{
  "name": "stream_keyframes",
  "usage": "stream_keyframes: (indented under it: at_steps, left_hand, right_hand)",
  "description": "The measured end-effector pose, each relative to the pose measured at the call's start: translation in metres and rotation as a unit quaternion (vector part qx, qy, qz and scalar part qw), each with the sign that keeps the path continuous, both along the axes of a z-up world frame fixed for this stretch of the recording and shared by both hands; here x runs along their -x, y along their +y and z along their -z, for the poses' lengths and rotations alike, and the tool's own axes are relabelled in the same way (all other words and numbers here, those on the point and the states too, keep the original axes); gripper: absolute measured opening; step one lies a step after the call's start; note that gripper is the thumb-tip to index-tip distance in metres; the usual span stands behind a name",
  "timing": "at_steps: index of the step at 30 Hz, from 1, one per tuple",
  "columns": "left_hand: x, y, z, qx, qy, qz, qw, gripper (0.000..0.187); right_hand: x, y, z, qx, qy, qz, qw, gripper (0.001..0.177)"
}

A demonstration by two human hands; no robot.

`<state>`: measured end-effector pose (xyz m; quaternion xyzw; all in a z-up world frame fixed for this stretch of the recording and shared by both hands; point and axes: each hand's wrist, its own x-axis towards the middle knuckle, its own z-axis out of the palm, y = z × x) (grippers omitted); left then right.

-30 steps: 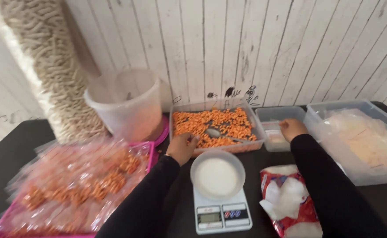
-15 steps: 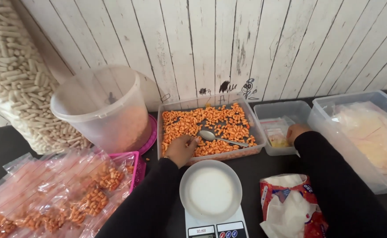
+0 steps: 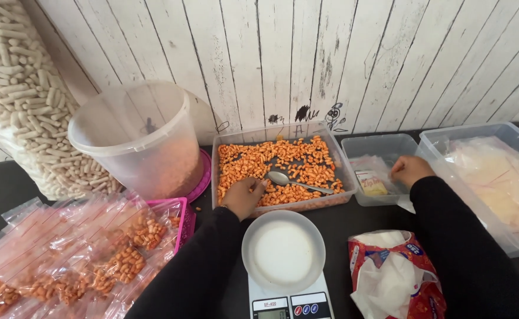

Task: Filling small plastic bags with snacks using a spoon and weighing them on a digital scale for portion control.

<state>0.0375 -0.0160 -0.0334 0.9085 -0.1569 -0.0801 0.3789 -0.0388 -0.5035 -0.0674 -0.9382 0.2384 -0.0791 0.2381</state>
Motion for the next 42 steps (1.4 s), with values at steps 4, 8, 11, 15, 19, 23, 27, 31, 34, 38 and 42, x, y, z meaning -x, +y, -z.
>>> stream_keyframes:
  at_steps: [4, 8, 11, 15, 19, 23, 27, 31, 34, 38, 42]
  left_hand:
    - [0.001, 0.001, -0.002, 0.014, 0.002, 0.004, 1.000, 0.036]
    - [0.001, 0.000, -0.001, 0.002, 0.008, 0.003, 1.000, 0.035]
    - [0.008, 0.001, -0.013, -0.002, 0.013, 0.002, 1.000, 0.034]
    - [0.009, 0.000, -0.013, 0.000, 0.026, 0.002, 1.000, 0.033]
    - [0.025, 0.004, -0.028, -0.007, 0.032, 0.001, 0.999, 0.039]
    - [0.005, -0.001, -0.007, 0.019, -0.081, 0.027, 0.996, 0.048]
    - [0.003, -0.006, 0.000, 0.035, -0.293, 0.042, 0.955, 0.079]
    - [-0.001, -0.012, 0.009, 0.084, -0.338, 0.087, 0.933, 0.052]
    - [-0.020, -0.016, 0.041, 0.066, -0.282, 0.043, 0.956, 0.018]
    - [-0.032, -0.020, 0.053, 0.075, -0.112, -0.015, 0.991, 0.024]
    - [-0.023, -0.014, 0.035, 0.083, -0.038, -0.045, 0.995, 0.024]
  right_hand:
    - [0.005, 0.002, -0.003, -0.044, 0.013, -0.037, 0.998, 0.024]
    - [0.013, 0.016, -0.019, -0.080, 0.029, -0.043, 0.995, 0.022]
    - [0.014, 0.021, -0.030, -0.107, 0.029, -0.004, 0.994, 0.024]
    - [-0.001, -0.004, -0.005, -0.072, -0.014, 0.058, 0.996, 0.022]
    - [-0.008, 0.035, -0.034, -0.082, -0.111, 0.064, 0.988, 0.017]
    - [0.001, 0.150, -0.090, -0.171, -0.220, -0.021, 0.960, 0.021]
    - [-0.008, 0.227, -0.084, -0.336, -0.164, -0.175, 0.911, 0.015]
    - [-0.046, 0.257, -0.034, -0.344, -0.161, -0.265, 0.886, 0.013]
    - [-0.047, 0.266, -0.025, -0.374, -0.150, -0.285, 0.870, 0.015]
    - [-0.043, 0.265, -0.024, -0.338, -0.144, -0.299, 0.881, 0.018]
    - [-0.038, 0.271, -0.027, -0.269, -0.149, -0.296, 0.904, 0.018]
